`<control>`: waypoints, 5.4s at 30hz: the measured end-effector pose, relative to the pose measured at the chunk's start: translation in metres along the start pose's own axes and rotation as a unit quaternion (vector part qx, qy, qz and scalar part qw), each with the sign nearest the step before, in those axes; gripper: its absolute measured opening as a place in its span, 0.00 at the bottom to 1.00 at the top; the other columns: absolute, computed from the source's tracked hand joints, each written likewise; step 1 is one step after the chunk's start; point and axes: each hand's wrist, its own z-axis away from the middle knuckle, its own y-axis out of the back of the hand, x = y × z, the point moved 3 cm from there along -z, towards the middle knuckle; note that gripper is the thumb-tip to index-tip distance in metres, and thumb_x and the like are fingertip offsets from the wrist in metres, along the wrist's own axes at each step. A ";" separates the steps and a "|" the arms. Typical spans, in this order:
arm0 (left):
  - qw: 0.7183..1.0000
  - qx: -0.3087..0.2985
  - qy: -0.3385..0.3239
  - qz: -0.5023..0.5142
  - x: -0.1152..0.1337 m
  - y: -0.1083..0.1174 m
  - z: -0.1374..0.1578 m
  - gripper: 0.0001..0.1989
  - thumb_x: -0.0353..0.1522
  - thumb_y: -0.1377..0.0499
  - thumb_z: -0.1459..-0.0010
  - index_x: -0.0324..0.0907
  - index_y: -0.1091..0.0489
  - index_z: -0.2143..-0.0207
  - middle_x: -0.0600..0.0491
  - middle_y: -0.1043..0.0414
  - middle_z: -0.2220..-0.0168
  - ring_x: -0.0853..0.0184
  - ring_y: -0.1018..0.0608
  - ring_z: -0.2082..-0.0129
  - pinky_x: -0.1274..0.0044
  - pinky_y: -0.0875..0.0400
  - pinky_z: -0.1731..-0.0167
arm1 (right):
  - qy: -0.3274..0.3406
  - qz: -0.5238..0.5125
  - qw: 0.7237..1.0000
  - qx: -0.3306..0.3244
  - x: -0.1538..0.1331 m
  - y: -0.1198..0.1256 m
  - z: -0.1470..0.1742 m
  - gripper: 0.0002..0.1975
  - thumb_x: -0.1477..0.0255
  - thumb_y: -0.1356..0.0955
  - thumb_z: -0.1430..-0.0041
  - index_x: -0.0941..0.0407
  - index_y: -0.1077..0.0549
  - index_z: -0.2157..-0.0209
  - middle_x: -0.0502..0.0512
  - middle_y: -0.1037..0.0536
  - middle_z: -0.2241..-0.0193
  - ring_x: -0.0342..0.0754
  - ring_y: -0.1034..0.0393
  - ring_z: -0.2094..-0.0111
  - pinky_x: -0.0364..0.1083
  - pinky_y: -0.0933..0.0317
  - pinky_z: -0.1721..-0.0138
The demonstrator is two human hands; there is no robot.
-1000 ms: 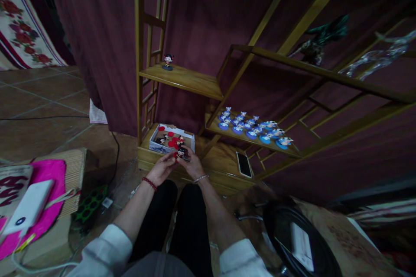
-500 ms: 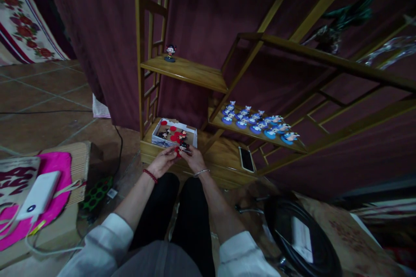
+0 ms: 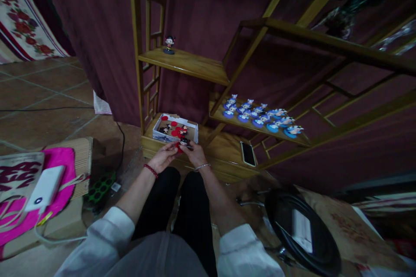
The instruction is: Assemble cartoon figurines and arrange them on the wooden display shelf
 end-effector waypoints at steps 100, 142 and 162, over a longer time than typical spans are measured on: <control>0.987 -0.007 -0.075 -0.140 0.056 -0.037 -0.003 0.17 0.27 0.36 0.62 0.37 0.33 0.65 0.50 0.28 0.68 0.71 0.27 0.69 0.75 0.34 0.62 | 0.043 -0.156 0.986 -0.029 -0.047 0.008 -0.017 0.16 0.72 0.31 0.61 0.55 0.33 0.65 0.51 0.26 0.66 0.47 0.31 0.63 0.48 0.39 0.57; 0.931 0.034 -0.225 -0.286 0.102 -0.071 0.001 0.13 0.27 0.39 0.62 0.37 0.32 0.69 0.55 0.31 0.76 0.73 0.30 0.75 0.80 0.35 0.71 | 0.071 -0.165 0.983 -0.020 -0.097 0.021 -0.041 0.17 0.74 0.30 0.64 0.56 0.33 0.66 0.55 0.26 0.65 0.48 0.32 0.61 0.50 0.39 0.56; 0.854 0.065 -0.325 -0.400 0.129 -0.081 -0.001 0.14 0.33 0.41 0.58 0.38 0.32 0.66 0.51 0.29 0.71 0.70 0.28 0.72 0.77 0.33 0.68 | 0.115 -0.098 0.989 -0.008 -0.132 0.035 -0.054 0.19 0.70 0.30 0.62 0.56 0.32 0.64 0.55 0.26 0.62 0.48 0.32 0.60 0.50 0.39 0.55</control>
